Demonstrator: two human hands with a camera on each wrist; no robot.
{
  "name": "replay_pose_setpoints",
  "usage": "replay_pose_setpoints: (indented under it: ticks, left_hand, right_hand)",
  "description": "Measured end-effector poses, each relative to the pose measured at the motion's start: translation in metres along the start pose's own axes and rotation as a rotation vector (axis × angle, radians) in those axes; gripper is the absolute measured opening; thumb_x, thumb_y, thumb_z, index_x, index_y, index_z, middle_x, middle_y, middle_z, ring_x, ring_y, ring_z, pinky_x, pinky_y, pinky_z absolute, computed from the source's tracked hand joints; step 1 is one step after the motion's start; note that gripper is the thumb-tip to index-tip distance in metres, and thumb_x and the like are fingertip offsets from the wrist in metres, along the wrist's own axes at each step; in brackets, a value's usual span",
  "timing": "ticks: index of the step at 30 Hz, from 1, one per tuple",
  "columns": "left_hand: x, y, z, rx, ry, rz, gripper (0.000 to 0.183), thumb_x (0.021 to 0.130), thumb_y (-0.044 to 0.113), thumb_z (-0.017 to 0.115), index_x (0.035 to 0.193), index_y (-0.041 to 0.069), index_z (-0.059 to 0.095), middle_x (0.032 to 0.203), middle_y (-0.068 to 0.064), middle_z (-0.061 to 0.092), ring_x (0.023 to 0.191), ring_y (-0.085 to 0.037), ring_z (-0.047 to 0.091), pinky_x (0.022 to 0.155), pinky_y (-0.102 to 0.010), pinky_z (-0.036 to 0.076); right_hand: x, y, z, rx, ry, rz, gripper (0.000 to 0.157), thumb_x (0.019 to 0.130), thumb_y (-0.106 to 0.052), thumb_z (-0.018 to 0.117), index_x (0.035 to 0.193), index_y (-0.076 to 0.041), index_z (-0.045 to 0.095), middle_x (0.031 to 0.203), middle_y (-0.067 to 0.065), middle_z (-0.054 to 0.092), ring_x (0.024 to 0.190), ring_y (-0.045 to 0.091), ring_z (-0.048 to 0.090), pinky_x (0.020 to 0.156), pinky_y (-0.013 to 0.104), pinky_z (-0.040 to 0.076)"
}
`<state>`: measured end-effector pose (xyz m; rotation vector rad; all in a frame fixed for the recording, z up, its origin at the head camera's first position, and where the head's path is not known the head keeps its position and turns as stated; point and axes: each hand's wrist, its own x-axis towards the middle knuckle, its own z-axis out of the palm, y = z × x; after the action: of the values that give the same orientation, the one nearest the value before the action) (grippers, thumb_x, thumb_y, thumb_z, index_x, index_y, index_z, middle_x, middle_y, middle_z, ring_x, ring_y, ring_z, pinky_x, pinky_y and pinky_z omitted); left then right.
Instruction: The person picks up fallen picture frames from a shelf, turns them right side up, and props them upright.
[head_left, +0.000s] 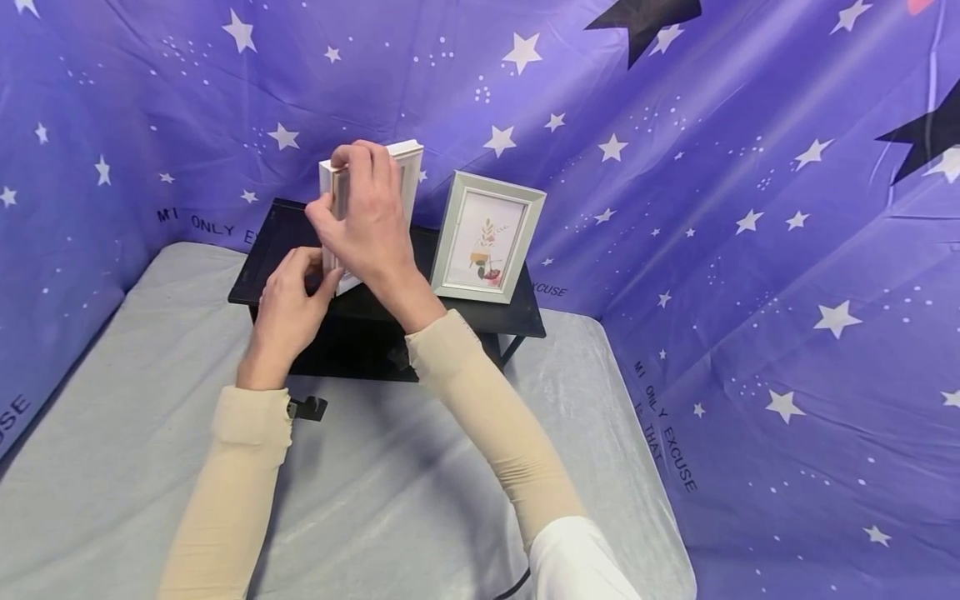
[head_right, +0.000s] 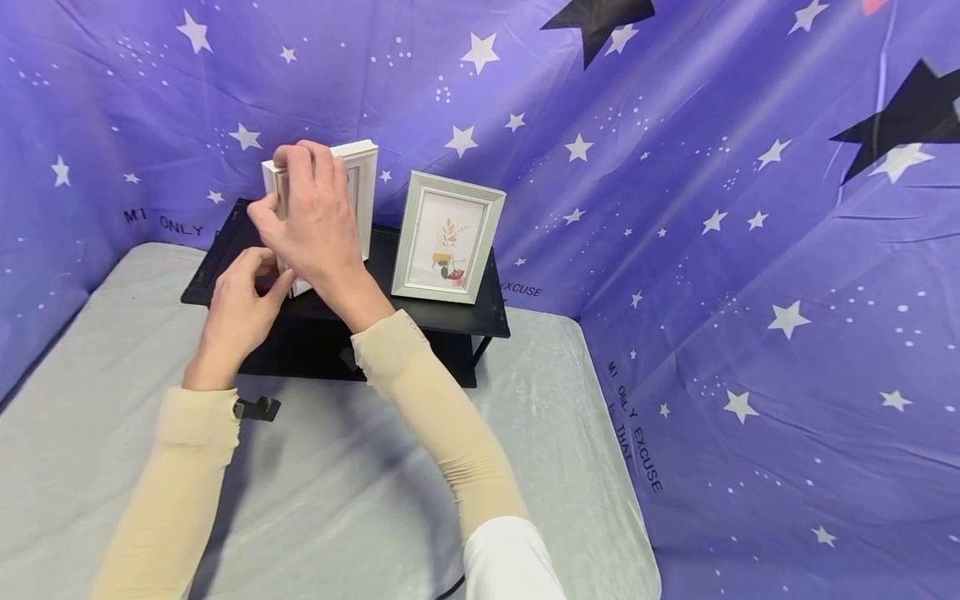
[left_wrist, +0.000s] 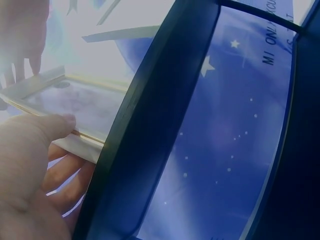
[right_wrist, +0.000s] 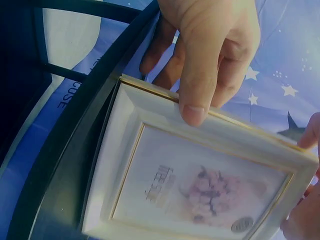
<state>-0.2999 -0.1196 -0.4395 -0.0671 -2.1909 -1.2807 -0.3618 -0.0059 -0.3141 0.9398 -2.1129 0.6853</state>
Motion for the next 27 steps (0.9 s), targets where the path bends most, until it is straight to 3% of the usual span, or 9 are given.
replay_pose_setpoints:
  ticks: [9,18,27]
  left_hand:
    - [-0.001,0.005,0.003,0.083,0.004,-0.016,0.031,0.107,0.032,0.068,0.125,0.007,0.061,0.118,-0.017,0.065,0.107,-0.039,0.066,0.082,-0.064,0.048]
    - [-0.002,0.008,0.019,0.124,0.036,0.031,0.032,0.106,0.033,0.07,0.123,0.007,0.06,0.114,-0.016,0.064,0.099,-0.041,0.068,0.077,-0.066,0.05]
    - [-0.001,0.017,0.038,0.178,0.069,0.04,0.033,0.106,0.034,0.069,0.121,0.005,0.06,0.107,-0.016,0.061,0.086,-0.038,0.065,0.07,-0.058,0.05]
  right_hand:
    - [0.001,0.013,-0.004,0.109,-0.048,-0.014,0.045,0.09,-0.014,0.069,0.134,-0.011,0.067,0.131,0.008,0.053,0.125,0.022,0.049,0.111,0.021,0.036]
    - [-0.001,0.032,-0.013,0.312,-0.049,-0.096,0.034,0.09,-0.007,0.07,0.124,-0.007,0.075,0.126,0.01,0.049,0.113,0.019,0.05,0.105,0.023,0.038]
    - [0.0,0.038,-0.016,0.327,-0.076,0.008,0.027,0.093,-0.009,0.068,0.119,-0.011,0.074,0.125,0.006,0.05,0.122,0.013,0.045,0.1,0.021,0.037]
